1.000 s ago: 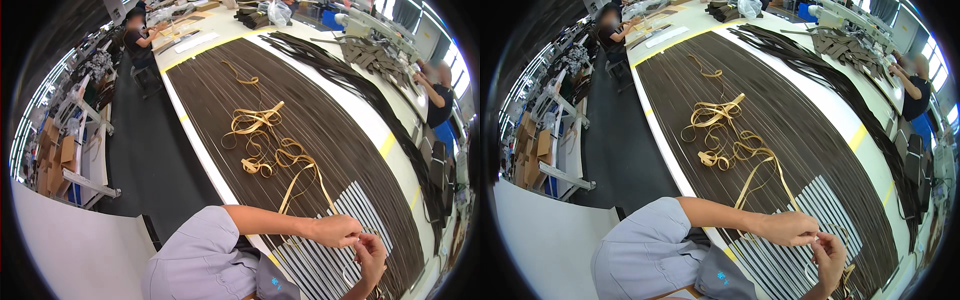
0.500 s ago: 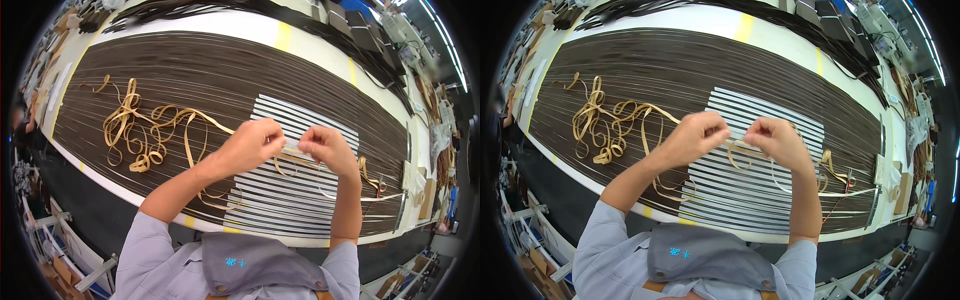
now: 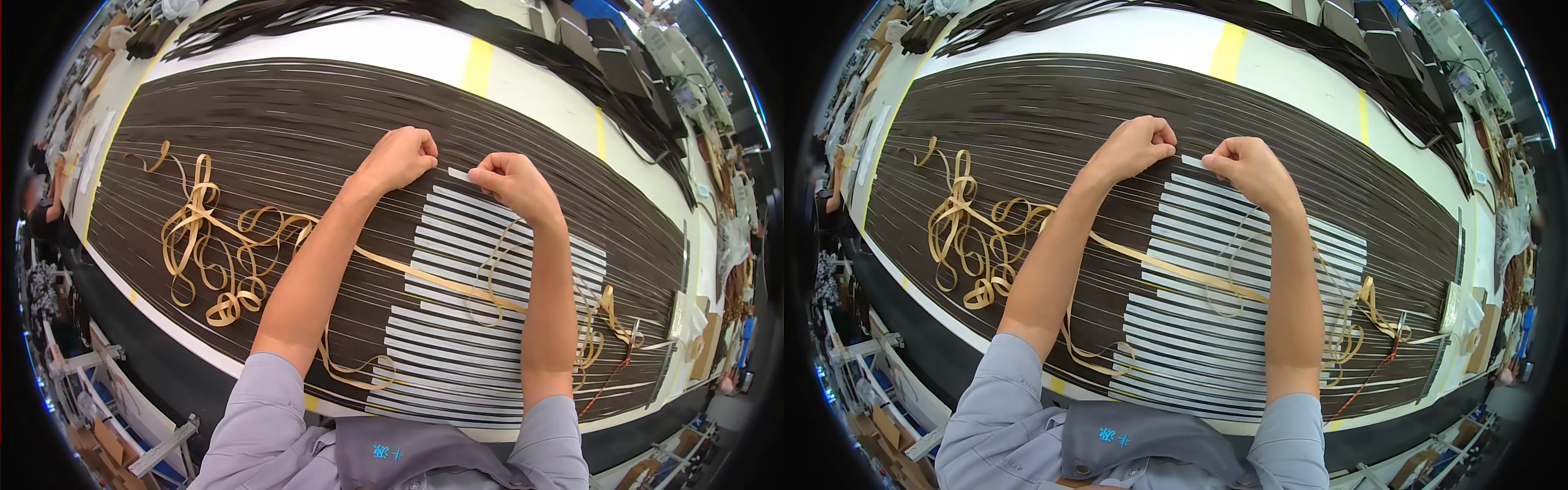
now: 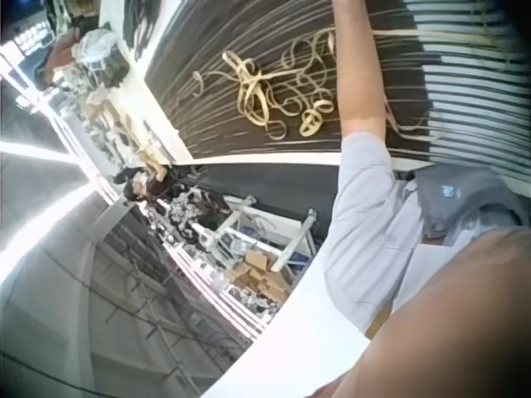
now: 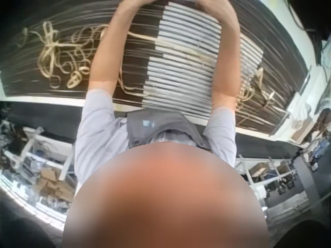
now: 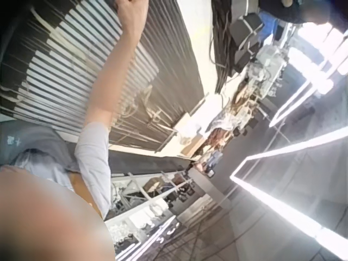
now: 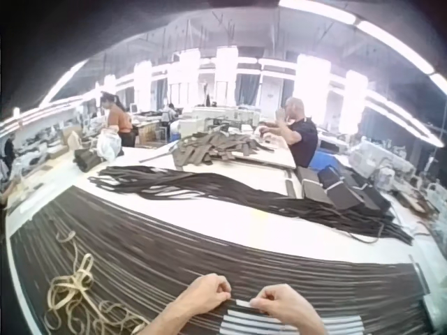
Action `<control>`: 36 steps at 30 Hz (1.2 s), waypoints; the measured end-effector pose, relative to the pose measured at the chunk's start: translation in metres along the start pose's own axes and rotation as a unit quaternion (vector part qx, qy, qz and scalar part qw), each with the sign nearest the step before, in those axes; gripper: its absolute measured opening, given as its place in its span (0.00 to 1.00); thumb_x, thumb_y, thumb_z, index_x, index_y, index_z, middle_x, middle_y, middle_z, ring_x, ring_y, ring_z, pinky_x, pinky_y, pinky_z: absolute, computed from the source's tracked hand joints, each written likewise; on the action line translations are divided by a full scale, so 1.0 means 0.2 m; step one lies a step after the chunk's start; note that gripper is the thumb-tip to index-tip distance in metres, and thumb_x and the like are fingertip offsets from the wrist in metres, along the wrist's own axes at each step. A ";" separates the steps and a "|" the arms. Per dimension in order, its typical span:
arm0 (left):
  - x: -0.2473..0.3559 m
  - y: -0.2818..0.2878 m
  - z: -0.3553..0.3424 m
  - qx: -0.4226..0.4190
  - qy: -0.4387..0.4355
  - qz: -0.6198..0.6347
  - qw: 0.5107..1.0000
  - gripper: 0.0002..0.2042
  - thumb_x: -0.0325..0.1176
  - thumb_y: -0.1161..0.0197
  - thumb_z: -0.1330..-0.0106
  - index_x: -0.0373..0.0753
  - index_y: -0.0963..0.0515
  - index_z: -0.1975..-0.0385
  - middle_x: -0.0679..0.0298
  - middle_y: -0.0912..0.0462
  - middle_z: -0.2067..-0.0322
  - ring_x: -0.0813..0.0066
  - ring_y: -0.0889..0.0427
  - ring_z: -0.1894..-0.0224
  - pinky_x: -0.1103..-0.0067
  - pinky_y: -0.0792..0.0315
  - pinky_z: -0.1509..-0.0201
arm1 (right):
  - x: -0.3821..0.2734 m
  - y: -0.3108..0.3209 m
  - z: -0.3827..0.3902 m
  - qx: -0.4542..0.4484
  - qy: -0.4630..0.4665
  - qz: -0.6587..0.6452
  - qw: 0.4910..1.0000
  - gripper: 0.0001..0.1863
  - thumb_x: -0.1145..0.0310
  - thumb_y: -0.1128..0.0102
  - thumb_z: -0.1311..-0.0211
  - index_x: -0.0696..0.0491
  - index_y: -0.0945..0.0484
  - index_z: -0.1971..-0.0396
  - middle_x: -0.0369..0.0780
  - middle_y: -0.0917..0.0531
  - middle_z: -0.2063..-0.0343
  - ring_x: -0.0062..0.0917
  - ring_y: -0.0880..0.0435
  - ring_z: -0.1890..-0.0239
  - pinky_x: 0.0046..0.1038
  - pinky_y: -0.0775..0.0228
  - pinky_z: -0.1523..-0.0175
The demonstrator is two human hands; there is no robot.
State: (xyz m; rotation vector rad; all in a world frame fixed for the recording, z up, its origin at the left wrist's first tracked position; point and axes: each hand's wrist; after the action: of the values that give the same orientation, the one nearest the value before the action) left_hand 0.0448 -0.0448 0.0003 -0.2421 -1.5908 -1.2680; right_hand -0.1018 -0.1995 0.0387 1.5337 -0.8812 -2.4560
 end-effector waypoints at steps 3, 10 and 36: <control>-0.01 0.00 -0.01 -0.007 0.002 -0.016 1.000 0.07 0.28 0.36 0.43 0.33 0.19 0.67 0.63 0.21 0.76 0.72 0.23 0.71 0.75 0.27 0.64 | 0.01 -0.03 -0.04 -0.012 -0.014 0.015 1.000 0.13 0.63 0.35 0.44 0.57 0.20 0.78 0.34 0.22 0.83 0.17 0.28 0.79 0.24 0.35 0.72; -0.02 0.03 -0.01 -0.026 -0.001 -0.013 1.000 0.06 0.28 0.36 0.44 0.33 0.20 0.69 0.62 0.22 0.74 0.72 0.23 0.70 0.75 0.28 0.63 | 0.00 -0.11 -0.06 0.003 -0.011 0.056 0.998 0.13 0.63 0.34 0.43 0.59 0.19 0.77 0.36 0.21 0.82 0.18 0.26 0.78 0.25 0.33 0.70; 0.01 0.02 0.00 -0.048 -0.002 -0.075 0.996 0.08 0.33 0.33 0.43 0.37 0.22 0.68 0.58 0.23 0.63 0.60 0.22 0.57 0.69 0.28 0.51 | -0.02 -0.18 -0.05 0.038 -0.035 0.084 0.995 0.14 0.63 0.35 0.43 0.60 0.20 0.78 0.38 0.20 0.83 0.19 0.25 0.78 0.27 0.31 0.70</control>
State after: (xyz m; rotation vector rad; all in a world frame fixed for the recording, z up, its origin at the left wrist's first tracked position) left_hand 0.0452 -0.0441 0.0046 -0.1878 -1.5774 -1.4636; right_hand -0.0829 -0.1726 0.0201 1.3417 -1.0786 -2.3954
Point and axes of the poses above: each hand's wrist, its own z-axis away from the middle knuckle, its own y-axis out of the back of the hand, x = y × z
